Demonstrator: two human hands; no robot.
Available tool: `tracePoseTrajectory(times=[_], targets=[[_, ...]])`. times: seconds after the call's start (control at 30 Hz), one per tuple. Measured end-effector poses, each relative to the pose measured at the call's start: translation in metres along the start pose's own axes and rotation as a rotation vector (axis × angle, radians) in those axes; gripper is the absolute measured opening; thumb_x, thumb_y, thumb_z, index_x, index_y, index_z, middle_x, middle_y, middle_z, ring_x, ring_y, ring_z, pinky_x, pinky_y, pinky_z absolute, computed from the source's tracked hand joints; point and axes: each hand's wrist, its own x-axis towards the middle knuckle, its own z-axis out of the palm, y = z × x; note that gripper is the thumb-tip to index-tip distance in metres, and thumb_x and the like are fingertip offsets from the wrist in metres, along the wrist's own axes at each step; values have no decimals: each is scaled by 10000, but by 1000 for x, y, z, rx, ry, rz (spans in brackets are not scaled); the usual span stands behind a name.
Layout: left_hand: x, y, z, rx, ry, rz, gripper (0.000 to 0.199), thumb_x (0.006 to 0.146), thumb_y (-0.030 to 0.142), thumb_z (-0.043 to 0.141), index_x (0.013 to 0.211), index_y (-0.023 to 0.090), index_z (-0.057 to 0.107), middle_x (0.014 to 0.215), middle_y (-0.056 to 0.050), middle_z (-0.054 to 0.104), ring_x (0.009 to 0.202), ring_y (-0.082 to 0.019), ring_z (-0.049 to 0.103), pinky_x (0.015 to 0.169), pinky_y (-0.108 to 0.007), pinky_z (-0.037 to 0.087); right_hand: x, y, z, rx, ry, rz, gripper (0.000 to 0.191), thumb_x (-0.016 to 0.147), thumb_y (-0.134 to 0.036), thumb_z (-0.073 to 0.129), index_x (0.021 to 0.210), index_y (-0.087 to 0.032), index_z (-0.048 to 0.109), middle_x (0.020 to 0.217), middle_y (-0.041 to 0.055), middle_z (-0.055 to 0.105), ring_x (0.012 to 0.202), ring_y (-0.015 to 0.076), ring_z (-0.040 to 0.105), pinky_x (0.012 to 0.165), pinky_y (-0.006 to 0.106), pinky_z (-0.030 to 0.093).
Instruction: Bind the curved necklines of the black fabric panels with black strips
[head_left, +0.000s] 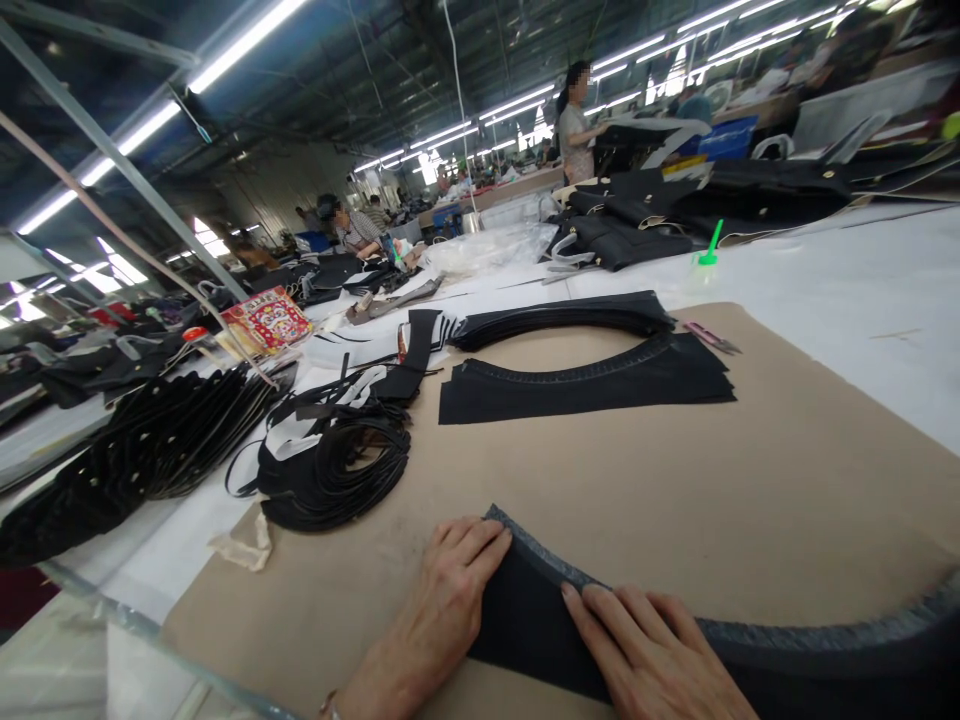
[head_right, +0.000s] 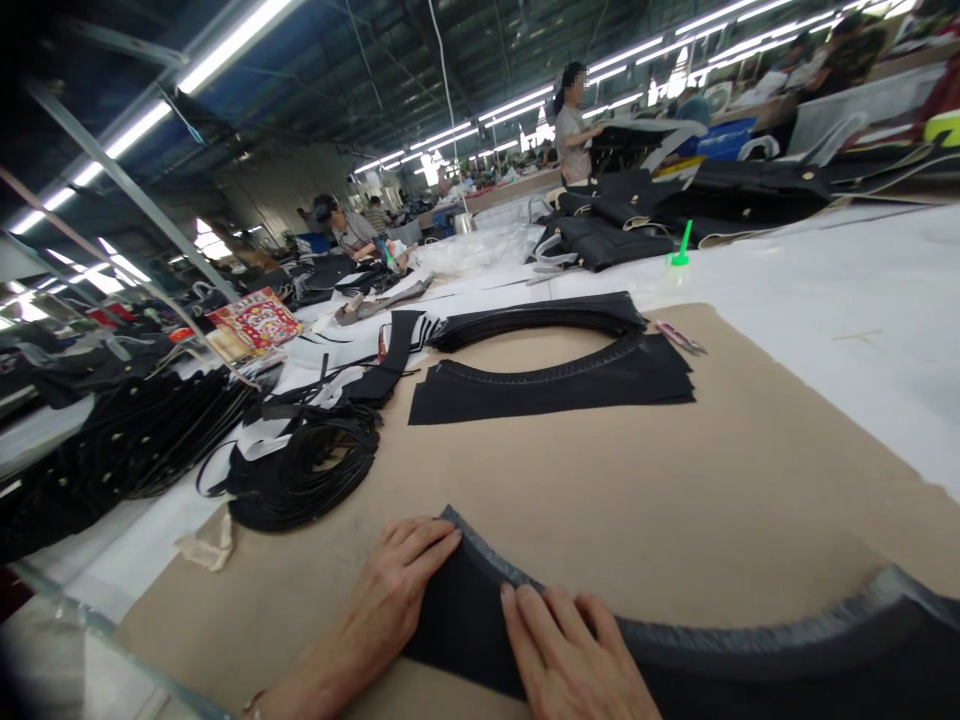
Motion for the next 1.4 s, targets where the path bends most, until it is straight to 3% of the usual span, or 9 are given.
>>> tracePoseTrajectory(times=[0.23, 0.33, 0.4, 0.53, 0.73, 0.87, 1.07, 1.23, 1.4], targets=[[0, -11, -1, -48, -7, 2, 400, 909, 59, 394, 1190, 222, 628, 1139, -59, 665, 1084, -226, 543, 927, -413, 429, 9, 2, -5, 0, 5, 10, 372, 776, -56, 491, 1104, -202, 587, 942, 7, 649, 800, 174, 548, 742, 328, 394], [11, -13, -7, -157, 34, -85, 306, 935, 101, 416, 1038, 223, 677, 1120, -60, 647, 1086, -207, 529, 930, -372, 430, 19, 2, -12, 84, -41, 104, 336, 794, -74, 495, 1076, -226, 599, 1018, 29, 648, 825, 183, 561, 746, 316, 395], [22, -12, -14, -192, 23, -147, 297, 924, 87, 430, 1069, 218, 654, 1180, -64, 617, 1128, -204, 504, 973, -382, 398, 29, 0, -13, 142, -102, 179, 341, 837, -100, 483, 1144, -217, 577, 1097, 58, 636, 900, 206, 571, 789, 335, 406], [43, -12, -27, -186, -188, -161, 403, 842, 32, 497, 1179, 234, 590, 1150, -32, 630, 1130, -200, 500, 1000, -407, 331, 56, -7, -3, 209, -242, 303, 342, 863, -155, 549, 1203, -193, 551, 1076, 77, 640, 948, 245, 577, 829, 396, 424], [61, -20, -34, -111, -402, -80, 258, 767, 76, 583, 942, 243, 672, 945, -6, 629, 1010, -204, 529, 957, -417, 288, 86, -16, 8, 254, -444, 470, 183, 820, -133, 620, 994, -190, 611, 974, 72, 643, 943, 265, 576, 829, 411, 432], [67, -26, -34, -123, -415, -53, 178, 731, 87, 624, 826, 230, 667, 939, -4, 593, 1011, -201, 521, 941, -403, 278, 95, -15, 9, 284, -485, 506, 142, 806, -113, 618, 923, -193, 620, 932, 59, 642, 912, 247, 585, 802, 372, 432], [66, -28, -33, -165, -430, 2, 198, 762, 67, 616, 843, 236, 680, 886, 19, 651, 968, -171, 554, 936, -366, 282, 100, -14, 10, 306, -466, 516, 100, 797, -100, 599, 834, -189, 628, 946, 77, 623, 901, 246, 582, 762, 351, 431], [60, -31, -31, -170, -393, 40, 231, 825, 66, 580, 865, 246, 719, 881, 3, 679, 947, -163, 566, 958, -362, 292, 94, -15, 5, 396, -447, 517, 167, 813, -56, 547, 871, -197, 615, 848, 29, 640, 815, 193, 605, 722, 295, 433], [53, -36, -28, -161, -333, 103, 280, 884, 81, 521, 954, 252, 731, 959, -31, 665, 980, -171, 547, 921, -336, 356, 81, -16, 7, 471, -410, 496, 219, 837, -25, 505, 919, -200, 607, 901, 28, 622, 852, 192, 600, 760, 312, 455]])
